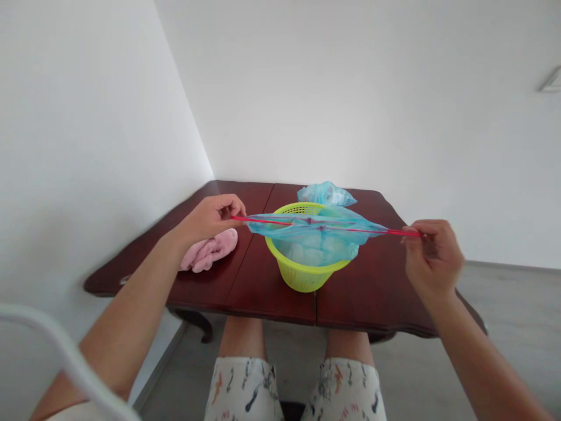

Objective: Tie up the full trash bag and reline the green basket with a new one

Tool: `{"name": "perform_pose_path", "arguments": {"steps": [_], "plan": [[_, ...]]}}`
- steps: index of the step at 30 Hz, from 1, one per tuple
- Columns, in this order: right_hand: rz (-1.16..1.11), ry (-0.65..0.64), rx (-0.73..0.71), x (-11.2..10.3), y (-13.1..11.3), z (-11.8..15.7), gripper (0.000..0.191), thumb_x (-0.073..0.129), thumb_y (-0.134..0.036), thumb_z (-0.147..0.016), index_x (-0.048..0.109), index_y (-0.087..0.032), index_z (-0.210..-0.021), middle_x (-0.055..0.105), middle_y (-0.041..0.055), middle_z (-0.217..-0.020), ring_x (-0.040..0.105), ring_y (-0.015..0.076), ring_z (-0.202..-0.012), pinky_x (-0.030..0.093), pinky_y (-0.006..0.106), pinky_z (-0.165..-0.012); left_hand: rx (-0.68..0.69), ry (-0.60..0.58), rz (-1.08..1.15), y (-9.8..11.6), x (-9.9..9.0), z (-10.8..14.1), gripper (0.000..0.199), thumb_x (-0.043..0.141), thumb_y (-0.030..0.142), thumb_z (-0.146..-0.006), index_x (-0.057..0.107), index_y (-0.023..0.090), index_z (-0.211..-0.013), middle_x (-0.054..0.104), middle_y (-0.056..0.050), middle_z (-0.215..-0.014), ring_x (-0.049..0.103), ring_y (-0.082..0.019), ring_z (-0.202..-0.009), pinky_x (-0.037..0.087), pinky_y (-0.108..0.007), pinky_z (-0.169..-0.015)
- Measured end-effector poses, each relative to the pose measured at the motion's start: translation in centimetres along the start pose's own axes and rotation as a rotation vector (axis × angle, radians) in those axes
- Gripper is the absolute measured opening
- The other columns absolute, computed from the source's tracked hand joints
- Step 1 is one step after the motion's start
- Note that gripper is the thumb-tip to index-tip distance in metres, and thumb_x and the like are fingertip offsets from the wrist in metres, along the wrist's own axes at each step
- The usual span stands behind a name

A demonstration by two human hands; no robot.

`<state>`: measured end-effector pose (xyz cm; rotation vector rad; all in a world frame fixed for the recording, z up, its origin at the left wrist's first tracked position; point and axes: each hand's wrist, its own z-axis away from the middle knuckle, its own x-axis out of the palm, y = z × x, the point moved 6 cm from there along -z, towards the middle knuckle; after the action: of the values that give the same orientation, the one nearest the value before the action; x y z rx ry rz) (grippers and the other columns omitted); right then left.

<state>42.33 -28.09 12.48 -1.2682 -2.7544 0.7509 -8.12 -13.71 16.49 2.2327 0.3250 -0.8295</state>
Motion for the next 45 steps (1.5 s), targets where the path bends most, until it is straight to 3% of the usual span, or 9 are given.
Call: {"name": "perform_pose_path", "arguments": {"steps": [6,13,17,21,24,27,33,39,45], "plan": [[-0.230,0.228,0.209,0.2,-1.9,-0.6,0.026,0.083,-0.054,-0.116,0.077,-0.028,-0.114,0.075,-0.0027,-0.074,0.066,0.0178,-0.051,0.049,0.032,-0.047,-0.051,0.160,0.020,0.7,-0.5,0.6,0.026,0.089,0.043,-0.101,0.069,0.028,-0.100,0.075,0.001,-0.077,0.071,-0.019,-0.065,0.054,-0.028,-0.055],[-0.545,0.302,0.210,1.8,-5.3,-1.8,0.024,0.090,-0.049,-0.111,0.079,-0.029,-0.118,0.092,0.0066,-0.114,0.092,0.0292,-0.094,0.077,0.044,-0.071,-0.174,0.510,0.478,1.9,0.4,-0.9,0.052,0.091,0.072,-0.101,0.065,0.027,-0.100,0.080,0.000,-0.080,0.070,-0.015,-0.057,0.057,-0.027,-0.054],[-0.573,0.193,0.249,2.6,-5.8,-2.4,0.027,0.092,-0.053,-0.108,0.080,-0.032,-0.120,0.089,0.0057,-0.117,0.090,0.0293,-0.100,0.077,0.046,-0.075,-0.215,0.344,0.540,2.7,0.6,-2.0,0.074,0.054,0.094,-0.111,0.078,0.024,-0.105,0.082,-0.009,-0.086,0.076,-0.023,-0.065,0.061,-0.036,-0.053],[-0.672,0.150,0.354,3.5,-4.7,-3.2,0.031,0.090,-0.056,-0.110,0.081,-0.027,-0.103,0.073,-0.0011,-0.079,0.069,0.0169,-0.065,0.060,0.030,-0.057,-0.230,0.129,0.521,4.1,0.7,-2.6,0.109,0.026,0.108,-0.104,0.088,0.020,-0.118,0.083,-0.018,-0.093,0.077,-0.031,-0.067,0.061,-0.048,-0.052],[-0.675,-0.011,0.398,4.8,-4.5,-3.0,0.032,0.085,-0.057,-0.113,0.082,-0.026,-0.106,0.063,-0.0047,-0.066,0.056,0.0138,-0.055,0.051,0.027,-0.053,-0.267,0.022,0.705,4.9,0.9,-2.7,0.105,0.038,0.108,-0.102,0.090,0.018,-0.118,0.082,-0.017,-0.090,0.069,-0.026,-0.060,0.053,-0.042,-0.046],[-0.703,-0.247,0.375,6.8,-5.4,-1.6,0.032,0.094,-0.050,-0.108,0.079,-0.031,-0.128,0.082,0.0010,-0.093,0.077,0.0191,-0.079,0.067,0.033,-0.073,-0.373,-0.021,0.963,5.3,1.5,-2.1,0.080,0.065,0.087,-0.109,0.089,0.012,-0.124,0.084,-0.014,-0.092,0.066,-0.019,-0.060,0.050,-0.029,-0.045],[-0.826,-0.300,0.427,8.4,-6.4,0.1,0.036,0.088,-0.053,-0.109,0.082,-0.035,-0.141,0.086,0.0086,-0.145,0.082,0.0281,-0.129,0.072,0.045,-0.106,-0.574,0.209,1.101,3.9,1.7,2.1,0.034,0.087,0.018,-0.101,0.085,0.012,-0.134,0.091,-0.013,-0.109,0.079,-0.015,-0.070,0.066,-0.022,-0.062],[-1.055,-0.389,0.511,7.7,-9.0,-1.8,0.048,0.081,-0.065,-0.108,0.085,-0.040,-0.148,0.080,0.0052,-0.164,0.073,0.0338,-0.156,0.069,0.054,-0.122,-0.677,-0.015,1.048,2.5,2.9,7.4,0.033,0.091,0.038,-0.104,0.087,0.010,-0.122,0.085,-0.014,-0.096,0.071,-0.016,-0.063,0.058,-0.023,-0.050],[-0.930,-0.294,0.512,6.9,-9.6,-2.7,0.030,0.075,-0.051,-0.112,0.084,-0.035,-0.135,0.088,0.0082,-0.133,0.085,0.0282,-0.118,0.074,0.045,-0.099,-0.537,0.087,0.941,4.3,2.8,6.8,0.062,0.098,0.065,-0.096,0.088,0.020,-0.139,0.082,-0.012,-0.111,0.071,-0.018,-0.078,0.055,-0.023,-0.055]]}}
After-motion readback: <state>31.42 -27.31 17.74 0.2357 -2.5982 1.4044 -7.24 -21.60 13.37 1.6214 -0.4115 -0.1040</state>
